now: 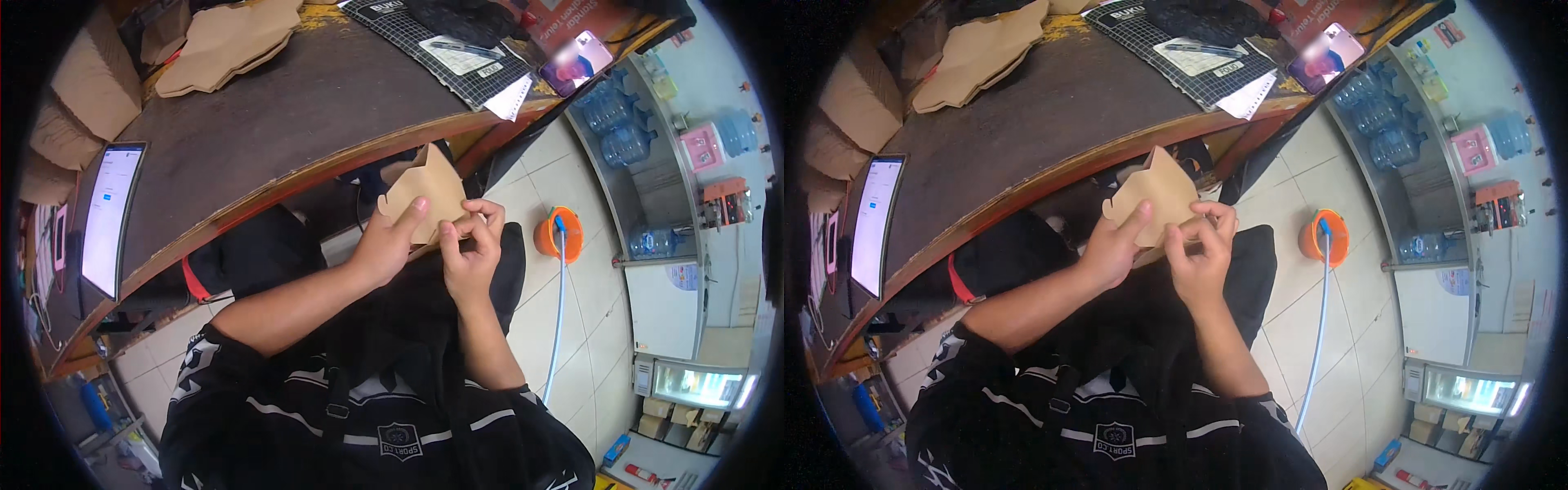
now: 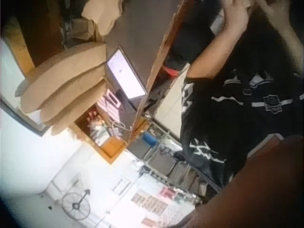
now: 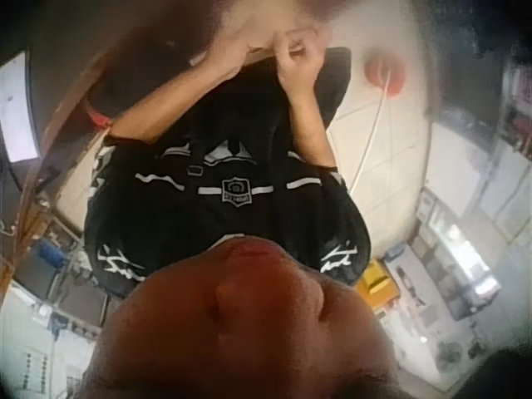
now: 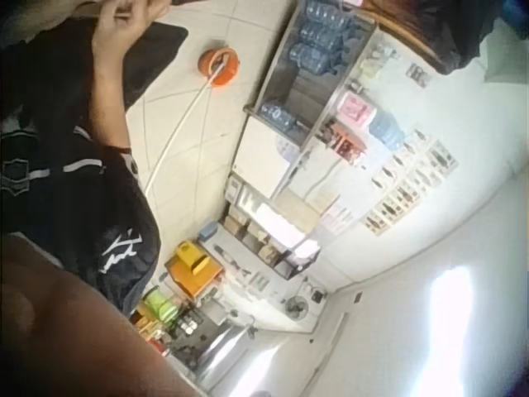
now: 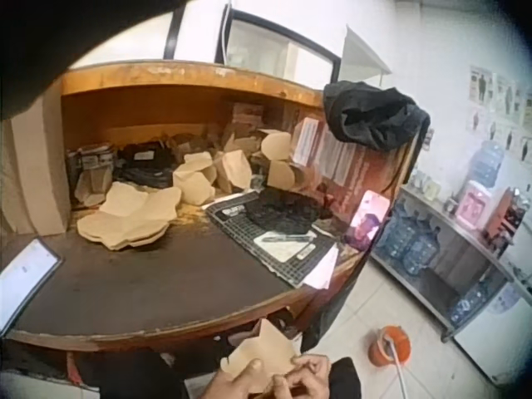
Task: The person folds flat cardboard pieces into small box shapes by hand. They pick up a piece, fold the sides up, and tuck the flaps to form a container, then place the finished box on the table. The person repeats this process for multiple cardboard pieces.
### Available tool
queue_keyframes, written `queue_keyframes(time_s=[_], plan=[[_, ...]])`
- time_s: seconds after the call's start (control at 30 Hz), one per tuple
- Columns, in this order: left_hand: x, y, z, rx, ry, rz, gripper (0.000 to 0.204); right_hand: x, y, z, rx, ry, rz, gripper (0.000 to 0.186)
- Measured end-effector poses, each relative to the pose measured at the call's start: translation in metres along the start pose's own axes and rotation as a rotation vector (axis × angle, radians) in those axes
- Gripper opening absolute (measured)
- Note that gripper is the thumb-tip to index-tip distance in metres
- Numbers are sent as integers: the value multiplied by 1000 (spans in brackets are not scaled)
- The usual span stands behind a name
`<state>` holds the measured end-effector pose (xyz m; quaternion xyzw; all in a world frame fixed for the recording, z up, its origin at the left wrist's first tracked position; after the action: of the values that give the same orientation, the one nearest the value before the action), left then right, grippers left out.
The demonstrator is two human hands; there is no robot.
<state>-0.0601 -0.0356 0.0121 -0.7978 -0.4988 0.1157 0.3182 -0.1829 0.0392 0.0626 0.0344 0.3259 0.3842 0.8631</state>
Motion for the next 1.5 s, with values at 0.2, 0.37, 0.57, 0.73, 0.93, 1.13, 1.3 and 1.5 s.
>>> queue_keyframes(time_s=[0.2, 0.37, 0.57, 0.73, 0.93, 1.13, 1.3, 1.5], plan=[[0, 0, -2, 47, 48, 21, 41, -1, -7, -20, -199, -235, -6, 22], [4, -1, 6, 241, 189, -55, 44, 2, -11, -41, -365, -334, 93, 25], [-3, 5, 13, 74, 249, 47, 49, 0, -20, -75, -428, -510, 260, 48], [-2, 1, 12, -95, 309, 149, 49, -26, -3, -65, -675, -715, 291, 28], [-11, 13, 11, -52, 396, 127, 40, -18, -11, -57, -438, -502, 66, 6], [-26, 30, 6, -271, 109, 6, 26, -11, -14, -23, -21, 112, 40, 12], [-24, 26, -11, -417, 1, 84, 22, -24, -16, -34, -153, -65, 451, 18], [-20, 18, -19, -696, -125, 169, 23, -28, -23, -29, -144, -270, 705, 13]])
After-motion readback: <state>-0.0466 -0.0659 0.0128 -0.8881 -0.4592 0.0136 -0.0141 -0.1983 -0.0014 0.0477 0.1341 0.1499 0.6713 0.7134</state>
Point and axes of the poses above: each hand's wrist, its own x-axis away from the middle knuckle, its own y-axis out of the back of the hand, z = x × y, the point moved 7 cm from there along -x, towards the middle knuckle, and after that the axes turned 7 degrees about -z, right-handed, at the moved point
